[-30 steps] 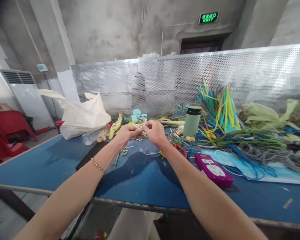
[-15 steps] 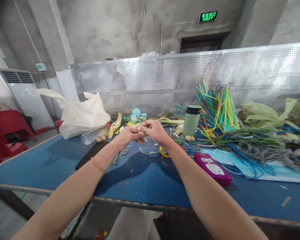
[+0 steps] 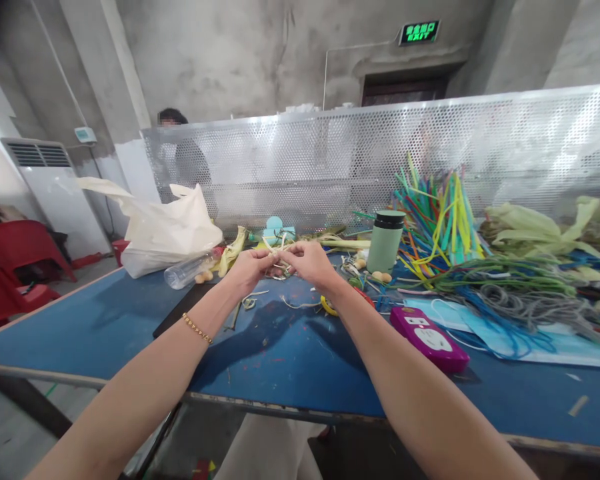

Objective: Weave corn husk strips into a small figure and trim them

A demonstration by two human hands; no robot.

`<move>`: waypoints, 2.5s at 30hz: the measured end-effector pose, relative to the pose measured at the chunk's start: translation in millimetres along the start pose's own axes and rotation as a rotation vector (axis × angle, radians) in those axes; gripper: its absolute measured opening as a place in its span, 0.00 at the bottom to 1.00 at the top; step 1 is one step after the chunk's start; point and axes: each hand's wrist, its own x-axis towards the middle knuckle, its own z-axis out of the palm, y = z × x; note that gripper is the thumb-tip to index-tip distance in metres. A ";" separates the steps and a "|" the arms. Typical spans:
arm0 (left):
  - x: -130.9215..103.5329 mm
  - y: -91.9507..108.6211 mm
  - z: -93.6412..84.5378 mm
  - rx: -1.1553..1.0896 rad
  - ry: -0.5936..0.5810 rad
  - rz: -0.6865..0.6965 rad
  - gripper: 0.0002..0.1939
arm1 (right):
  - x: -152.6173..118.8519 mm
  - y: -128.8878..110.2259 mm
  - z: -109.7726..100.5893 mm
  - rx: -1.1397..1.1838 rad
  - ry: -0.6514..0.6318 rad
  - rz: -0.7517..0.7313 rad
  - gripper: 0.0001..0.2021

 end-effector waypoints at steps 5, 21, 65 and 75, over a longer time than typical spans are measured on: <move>1.4 -1.6 -1.0 0.015 -0.006 0.004 0.14 | -0.8 3.1 -0.2 0.107 -0.049 -0.003 0.10; 2.2 -0.9 0.6 0.051 0.070 0.001 0.11 | -2.9 -4.3 2.6 -0.491 0.103 -0.198 0.12; -4.0 1.3 5.0 0.011 -0.123 0.023 0.14 | 1.7 -3.0 -1.9 -0.197 0.168 -0.121 0.12; -8.2 1.5 2.7 0.141 -0.233 -0.039 0.14 | -1.0 -4.1 -5.0 -0.028 -0.103 -0.105 0.14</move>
